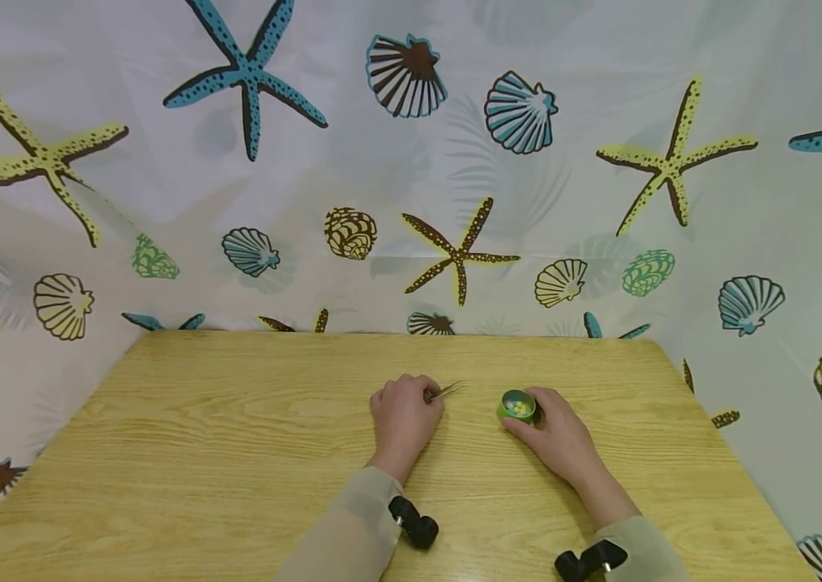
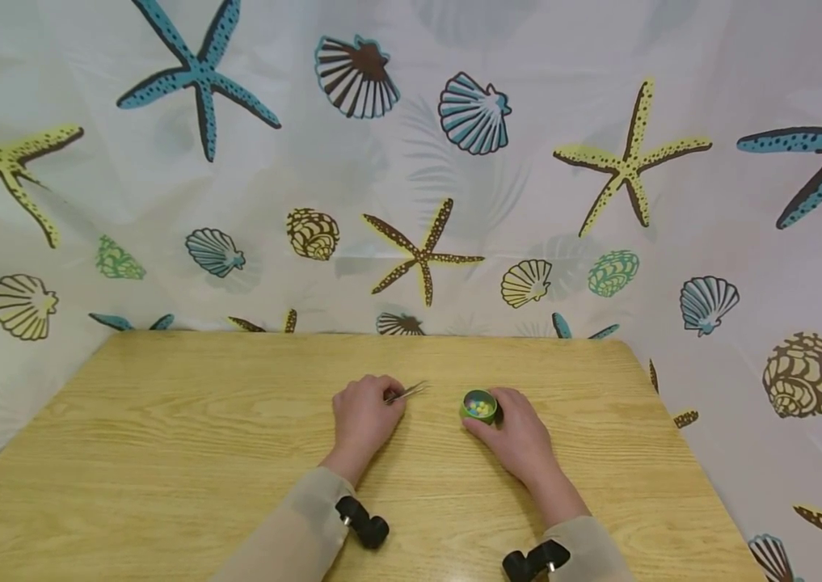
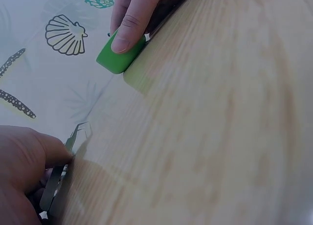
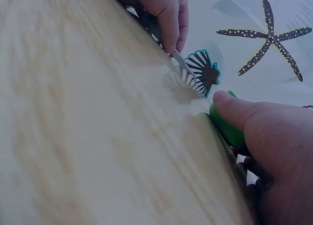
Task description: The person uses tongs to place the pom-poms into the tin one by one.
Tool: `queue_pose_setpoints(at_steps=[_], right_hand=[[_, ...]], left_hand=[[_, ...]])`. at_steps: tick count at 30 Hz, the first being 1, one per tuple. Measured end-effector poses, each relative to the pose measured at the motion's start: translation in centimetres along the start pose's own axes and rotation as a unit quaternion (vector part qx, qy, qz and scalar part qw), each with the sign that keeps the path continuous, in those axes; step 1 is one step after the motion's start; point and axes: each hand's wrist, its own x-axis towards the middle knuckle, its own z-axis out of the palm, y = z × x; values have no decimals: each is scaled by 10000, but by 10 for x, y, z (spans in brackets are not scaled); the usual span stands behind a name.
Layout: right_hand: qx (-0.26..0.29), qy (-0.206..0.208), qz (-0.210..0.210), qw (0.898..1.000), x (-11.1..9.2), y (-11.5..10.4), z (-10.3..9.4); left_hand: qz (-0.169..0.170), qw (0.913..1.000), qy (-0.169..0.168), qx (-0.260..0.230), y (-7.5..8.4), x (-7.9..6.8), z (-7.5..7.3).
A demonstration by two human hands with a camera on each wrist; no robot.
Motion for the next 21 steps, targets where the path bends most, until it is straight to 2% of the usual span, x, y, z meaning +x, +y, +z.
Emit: queue_pose_setpoints(at_steps=[7, 13, 18, 21], right_hand=[[-3, -24, -62, 10000, -1, -2, 1], [-92, -49, -224, 9997, 1, -2, 0], [-196, -116, -260, 9994, 4, 0, -2], [-126, -246, -221, 9994, 4, 0, -5]], left_hand=[[-29, 10000, -47, 61, -1, -2, -1], [30, 9994, -352, -41, -4, 1, -8], [13, 9981, -589, -178, -6, 4, -19], [-29, 9978, -654, -98, -6, 3, -28]])
